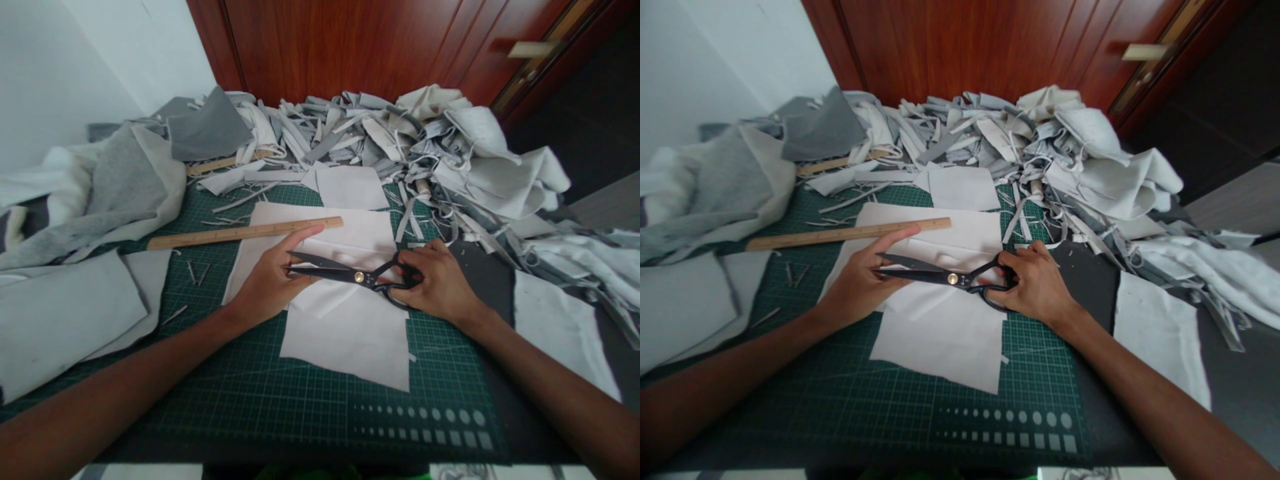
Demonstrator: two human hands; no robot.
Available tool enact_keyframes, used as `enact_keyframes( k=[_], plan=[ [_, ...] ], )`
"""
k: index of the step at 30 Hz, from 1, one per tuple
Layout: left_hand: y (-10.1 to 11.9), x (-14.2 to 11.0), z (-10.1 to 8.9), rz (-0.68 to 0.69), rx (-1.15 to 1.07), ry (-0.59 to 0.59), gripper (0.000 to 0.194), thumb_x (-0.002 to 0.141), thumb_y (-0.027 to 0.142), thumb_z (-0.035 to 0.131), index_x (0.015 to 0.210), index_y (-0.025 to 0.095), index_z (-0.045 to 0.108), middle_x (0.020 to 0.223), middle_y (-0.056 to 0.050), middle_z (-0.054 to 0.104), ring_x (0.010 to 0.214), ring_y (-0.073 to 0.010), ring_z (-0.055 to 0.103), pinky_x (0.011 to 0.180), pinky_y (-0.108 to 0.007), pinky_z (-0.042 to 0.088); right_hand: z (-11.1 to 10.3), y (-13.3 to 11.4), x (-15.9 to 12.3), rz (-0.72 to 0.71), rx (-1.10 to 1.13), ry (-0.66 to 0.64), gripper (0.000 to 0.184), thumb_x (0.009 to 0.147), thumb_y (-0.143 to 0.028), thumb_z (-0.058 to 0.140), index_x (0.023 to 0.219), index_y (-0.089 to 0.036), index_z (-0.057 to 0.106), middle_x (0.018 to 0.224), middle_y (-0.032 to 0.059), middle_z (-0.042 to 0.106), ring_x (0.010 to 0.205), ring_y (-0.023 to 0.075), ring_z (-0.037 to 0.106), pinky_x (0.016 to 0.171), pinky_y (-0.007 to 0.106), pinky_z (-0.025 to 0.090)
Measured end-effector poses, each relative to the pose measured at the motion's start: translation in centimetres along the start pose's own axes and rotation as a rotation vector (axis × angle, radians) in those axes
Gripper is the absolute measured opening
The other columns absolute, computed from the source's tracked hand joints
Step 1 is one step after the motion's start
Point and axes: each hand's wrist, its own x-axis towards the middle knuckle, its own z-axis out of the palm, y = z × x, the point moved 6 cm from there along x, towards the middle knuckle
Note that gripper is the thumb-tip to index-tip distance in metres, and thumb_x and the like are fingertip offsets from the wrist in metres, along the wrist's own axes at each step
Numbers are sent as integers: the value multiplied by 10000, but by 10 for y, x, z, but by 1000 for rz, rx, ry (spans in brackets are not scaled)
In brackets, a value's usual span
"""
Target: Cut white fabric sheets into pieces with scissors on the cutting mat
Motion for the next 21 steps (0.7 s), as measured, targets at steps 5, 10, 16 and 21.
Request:
enact_keyframes(
  k=[5,10,16,21],
  plan=[
    [1,0,0,-9,-4,0,660,842,203,772,1456,175,531,981,-29,799,811,-189,764,628,-201,589,-1,-1,0,-7,-5,1,254,791,-420,655,690,-231,520,588,-27,535,570,168,478,729,354,335],
    [2,0,0,-29,11,6,659,832,205,761,1452,182,540,943,-23,804,774,-195,763,591,-209,585,0,0,-1,10,-7,2,268,783,-426,671,681,-234,513,585,-29,536,569,168,479,735,355,339],
    [2,-1,0,-22,31,3,655,834,238,762,1450,183,545,914,-18,805,757,-198,761,603,-219,585,1,0,0,-7,-2,6,277,782,-431,676,682,-233,512,580,-34,527,564,165,479,736,355,340],
    [1,-1,0,-17,36,-9,631,851,234,756,1445,181,548,884,-6,804,775,-193,764,636,-215,585,1,1,-1,1,-2,-4,287,791,-439,667,677,-232,505,578,-37,523,562,164,480,733,354,335]
  ],
)
